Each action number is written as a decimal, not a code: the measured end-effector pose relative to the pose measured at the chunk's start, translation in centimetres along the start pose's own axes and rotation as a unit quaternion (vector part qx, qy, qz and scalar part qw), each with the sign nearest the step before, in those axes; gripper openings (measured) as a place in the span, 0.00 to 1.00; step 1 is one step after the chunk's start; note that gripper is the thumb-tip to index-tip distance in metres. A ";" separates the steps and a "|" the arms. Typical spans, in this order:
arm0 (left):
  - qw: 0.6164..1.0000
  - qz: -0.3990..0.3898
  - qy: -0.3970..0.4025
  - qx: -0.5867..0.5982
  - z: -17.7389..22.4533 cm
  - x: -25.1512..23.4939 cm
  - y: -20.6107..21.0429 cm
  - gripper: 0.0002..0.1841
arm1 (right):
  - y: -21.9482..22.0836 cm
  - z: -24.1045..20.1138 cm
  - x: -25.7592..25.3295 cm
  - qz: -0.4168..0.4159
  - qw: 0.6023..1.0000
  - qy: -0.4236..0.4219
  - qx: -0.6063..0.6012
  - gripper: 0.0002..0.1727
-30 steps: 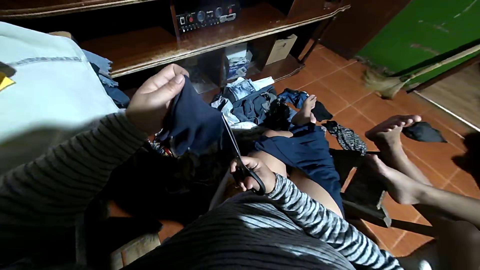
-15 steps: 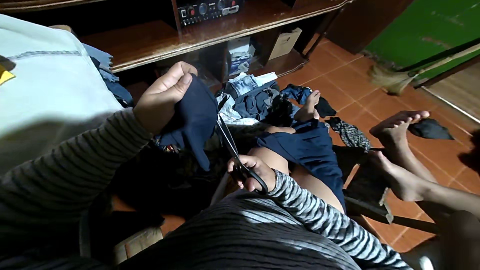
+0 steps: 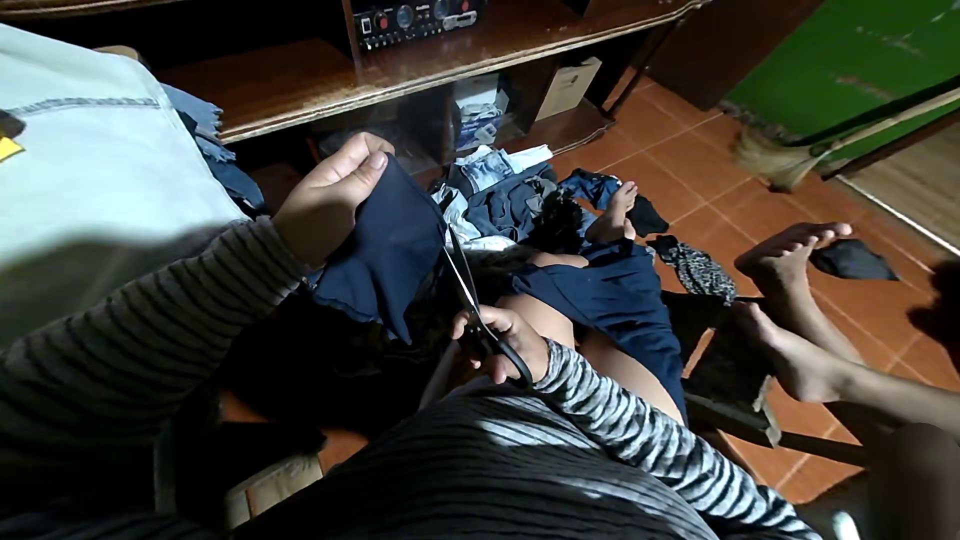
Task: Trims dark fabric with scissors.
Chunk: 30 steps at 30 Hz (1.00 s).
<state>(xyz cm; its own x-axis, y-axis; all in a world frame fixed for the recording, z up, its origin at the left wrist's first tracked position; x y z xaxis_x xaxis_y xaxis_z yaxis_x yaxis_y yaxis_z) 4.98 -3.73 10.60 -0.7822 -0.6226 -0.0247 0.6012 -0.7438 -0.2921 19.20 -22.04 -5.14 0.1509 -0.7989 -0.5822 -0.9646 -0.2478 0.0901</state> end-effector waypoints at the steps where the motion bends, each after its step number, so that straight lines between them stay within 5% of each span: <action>1: 1.000 0.002 -0.008 0.005 -0.2 0.0 0.0 0.12 | 0.0 -0.1 0.0 0.002 1.000 -0.001 0.008 0.33; 30: 0.995 -0.056 0.058 -0.061 -0.1 0.2 1.1 0.08 | 0.1 0.2 -0.2 0.017 1.000 -0.009 -0.009 0.31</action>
<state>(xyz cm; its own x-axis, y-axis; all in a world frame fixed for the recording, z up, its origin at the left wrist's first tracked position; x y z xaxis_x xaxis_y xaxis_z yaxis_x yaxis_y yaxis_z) 5.44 -4.63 10.17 -0.8615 -0.4989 -0.0942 0.4898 -0.7680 -0.4127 19.01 -21.85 -5.19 0.1135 -0.7977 -0.5923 -0.9650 -0.2305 0.1255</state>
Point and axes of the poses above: each hand's wrist, its own x-axis away from the middle knuckle, its own y-axis out of the palm, z = x × y, the point moved 4 cm from there along -x, towards the middle knuckle, and after that the axes turned 11 degrees about -y, right-handed, at the moved point
